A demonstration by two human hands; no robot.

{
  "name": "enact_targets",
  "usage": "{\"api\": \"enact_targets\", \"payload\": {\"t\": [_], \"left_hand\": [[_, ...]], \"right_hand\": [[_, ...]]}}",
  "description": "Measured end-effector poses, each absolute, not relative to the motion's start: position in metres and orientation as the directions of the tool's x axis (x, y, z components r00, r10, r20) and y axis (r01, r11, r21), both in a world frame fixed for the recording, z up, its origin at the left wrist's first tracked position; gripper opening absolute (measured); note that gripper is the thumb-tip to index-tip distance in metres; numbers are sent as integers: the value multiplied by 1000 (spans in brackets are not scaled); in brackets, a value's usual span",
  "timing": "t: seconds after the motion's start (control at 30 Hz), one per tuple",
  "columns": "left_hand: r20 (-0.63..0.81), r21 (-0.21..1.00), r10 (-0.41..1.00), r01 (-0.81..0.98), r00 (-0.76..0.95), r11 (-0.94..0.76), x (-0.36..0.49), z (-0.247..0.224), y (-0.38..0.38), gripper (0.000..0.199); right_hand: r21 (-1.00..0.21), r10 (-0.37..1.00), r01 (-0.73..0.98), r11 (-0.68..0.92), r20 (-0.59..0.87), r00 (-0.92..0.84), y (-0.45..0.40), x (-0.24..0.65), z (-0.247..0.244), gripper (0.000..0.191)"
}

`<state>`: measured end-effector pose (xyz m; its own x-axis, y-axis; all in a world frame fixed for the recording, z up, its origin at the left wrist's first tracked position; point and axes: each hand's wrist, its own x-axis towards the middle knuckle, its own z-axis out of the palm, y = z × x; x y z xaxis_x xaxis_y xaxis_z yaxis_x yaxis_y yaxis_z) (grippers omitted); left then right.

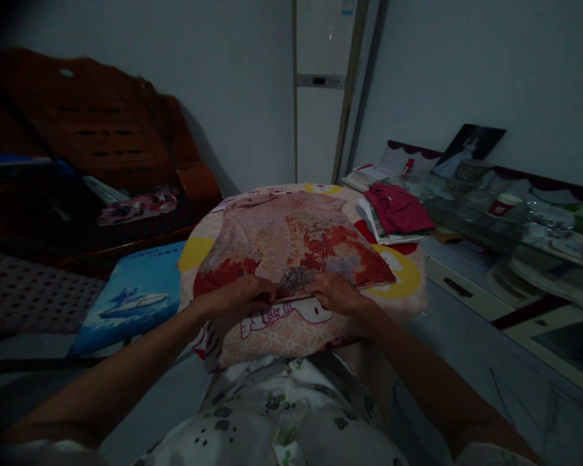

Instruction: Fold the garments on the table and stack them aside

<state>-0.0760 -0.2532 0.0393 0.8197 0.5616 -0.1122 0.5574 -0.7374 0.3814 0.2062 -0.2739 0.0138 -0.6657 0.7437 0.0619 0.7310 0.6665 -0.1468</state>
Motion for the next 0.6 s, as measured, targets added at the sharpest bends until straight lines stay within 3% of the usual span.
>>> {"api": "enact_targets", "payload": {"t": [0.13, 0.27, 0.37, 0.43, 0.5, 0.57, 0.6], "left_hand": [[-182, 318, 556, 584, 811, -747, -80, 45, -254, 20], [-244, 289, 538, 590, 807, -754, -83, 49, -257, 15], [-307, 433, 454, 547, 837, -716, -89, 54, -249, 12], [-293, 547, 452, 535, 843, -643, -100, 58, -235, 12], [-187, 539, 641, 623, 744, -567, -116, 60, -217, 18], [-10, 388, 899, 830, 438, -400, -137, 59, -198, 16], [62, 309, 964, 913, 260, -266, -148, 57, -191, 14]], "right_hand": [[-298, 705, 671, 679, 9, -709, -269, 216, 15, 22], [-522, 673, 593, 613, -47, -738, -264, 222, 22, 20], [-671, 675, 558, 488, -116, -729, -261, 221, 27, 22], [-706, 717, 576, 412, -139, -683, -257, 216, 29, 32], [-711, 764, 584, 392, -103, -637, -251, 205, 31, 33], [-728, 795, 566, 386, -49, -605, -242, 191, 32, 28], [-747, 808, 553, 368, -38, -588, -237, 183, 33, 25]]}}
